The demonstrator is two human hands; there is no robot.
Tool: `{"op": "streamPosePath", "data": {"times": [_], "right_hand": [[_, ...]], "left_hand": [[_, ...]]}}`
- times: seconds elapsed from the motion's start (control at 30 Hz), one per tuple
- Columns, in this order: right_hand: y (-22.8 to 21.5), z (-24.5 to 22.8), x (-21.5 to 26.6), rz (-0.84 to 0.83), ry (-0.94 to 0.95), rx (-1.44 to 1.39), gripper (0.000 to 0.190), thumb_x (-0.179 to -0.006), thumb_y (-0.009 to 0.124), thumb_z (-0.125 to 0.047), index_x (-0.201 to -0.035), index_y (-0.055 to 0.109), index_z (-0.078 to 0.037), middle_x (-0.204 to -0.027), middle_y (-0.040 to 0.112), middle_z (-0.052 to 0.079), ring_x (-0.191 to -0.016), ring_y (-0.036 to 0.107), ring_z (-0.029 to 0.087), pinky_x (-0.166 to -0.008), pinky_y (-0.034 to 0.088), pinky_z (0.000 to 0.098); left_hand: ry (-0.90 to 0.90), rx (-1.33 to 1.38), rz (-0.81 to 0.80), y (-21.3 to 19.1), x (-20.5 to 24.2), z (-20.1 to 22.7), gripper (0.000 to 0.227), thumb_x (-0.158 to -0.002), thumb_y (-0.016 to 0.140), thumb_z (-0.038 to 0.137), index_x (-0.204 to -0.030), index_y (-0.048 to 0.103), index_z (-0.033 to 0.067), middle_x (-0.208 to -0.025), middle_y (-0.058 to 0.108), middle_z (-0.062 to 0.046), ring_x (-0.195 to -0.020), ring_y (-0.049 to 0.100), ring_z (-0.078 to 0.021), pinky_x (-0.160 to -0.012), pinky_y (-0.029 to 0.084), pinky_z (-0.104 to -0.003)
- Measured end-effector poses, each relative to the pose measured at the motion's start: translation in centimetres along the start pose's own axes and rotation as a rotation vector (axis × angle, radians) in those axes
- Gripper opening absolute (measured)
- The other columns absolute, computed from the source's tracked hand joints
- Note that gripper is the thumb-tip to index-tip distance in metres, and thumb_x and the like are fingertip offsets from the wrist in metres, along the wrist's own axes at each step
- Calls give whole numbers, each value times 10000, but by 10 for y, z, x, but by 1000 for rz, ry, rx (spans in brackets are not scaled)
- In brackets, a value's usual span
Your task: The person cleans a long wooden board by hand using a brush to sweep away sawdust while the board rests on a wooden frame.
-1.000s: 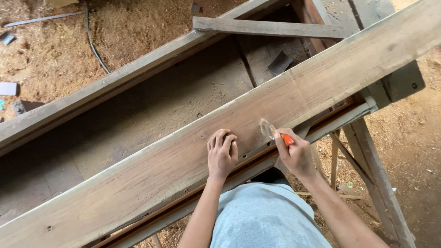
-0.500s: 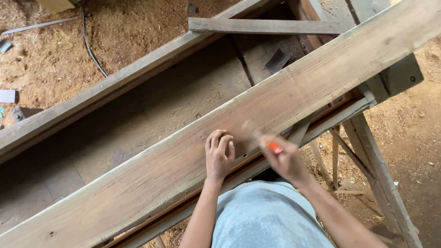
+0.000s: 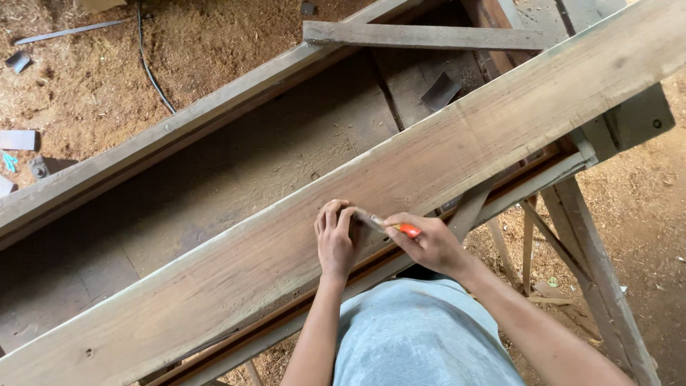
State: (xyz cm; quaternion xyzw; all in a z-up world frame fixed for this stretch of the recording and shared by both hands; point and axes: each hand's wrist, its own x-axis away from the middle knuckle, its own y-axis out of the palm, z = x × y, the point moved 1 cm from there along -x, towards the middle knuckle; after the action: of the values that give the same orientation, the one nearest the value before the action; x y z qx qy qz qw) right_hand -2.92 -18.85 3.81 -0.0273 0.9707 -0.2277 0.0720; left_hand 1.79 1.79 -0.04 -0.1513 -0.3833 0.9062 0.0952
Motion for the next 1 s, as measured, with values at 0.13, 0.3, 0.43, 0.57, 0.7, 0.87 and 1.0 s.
{"op": "streamPosePath", "data": {"times": [0.13,0.3,0.43,0.57,0.7,0.87,1.0], "right_hand": [[-8,13,-13,236,281,204,239,-1031,587,-205,-1118,721,-28,-711,733,131,-457,642,136,-316,463,236],[-13,-13,-30,192,-14,294,246,-1073,576,-219,-1094,688,0,-855,734,162,-621,681,175,-468,544,264],[-29,-30,-63,152,-176,216,249,-1132,536,-248,-1135,667,-36,-967,734,161,-754,715,203,-581,588,290],[-28,-1,-81,39,369,404,278,-1081,524,-246,-1183,700,-55,-721,730,134,-519,665,226,-410,498,361],[-23,11,-69,-73,-126,71,272,-1070,561,-249,-1153,670,-15,-844,749,126,-657,705,151,-487,551,273],[-6,4,-82,91,114,197,302,-1115,510,-265,-1156,649,0,-741,712,122,-546,671,107,-345,496,208],[12,-13,-76,-102,-111,76,306,-1062,522,-272,-1118,699,-29,-749,732,120,-471,640,101,-296,473,210]], "left_hand": [[-15,-41,13,1,-2,2,105,-882,659,125,-984,671,104,-1219,591,-82,-1284,522,-293,-1084,409,-466],[-28,-62,12,0,5,7,202,-816,676,110,-1018,677,97,-1230,590,-93,-1262,518,-316,-1065,407,-469],[13,-59,47,-2,-9,3,240,-808,690,97,-1047,675,88,-1228,594,-99,-1240,532,-332,-1059,421,-473],[-12,-30,54,0,1,-1,175,-845,690,84,-1017,665,100,-1220,619,-83,-1249,573,-315,-1091,441,-470],[1,-7,110,4,4,0,166,-855,689,69,-1019,673,93,-1201,622,-97,-1250,563,-329,-1083,447,-466],[-16,-9,128,-15,17,-16,135,-886,684,57,-1013,678,101,-1205,635,-80,-1264,582,-317,-1105,448,-450],[45,-143,25,-36,25,-39,201,-869,692,108,-1069,673,90,-1282,611,-103,-1279,558,-309,-1127,392,-488]]}}
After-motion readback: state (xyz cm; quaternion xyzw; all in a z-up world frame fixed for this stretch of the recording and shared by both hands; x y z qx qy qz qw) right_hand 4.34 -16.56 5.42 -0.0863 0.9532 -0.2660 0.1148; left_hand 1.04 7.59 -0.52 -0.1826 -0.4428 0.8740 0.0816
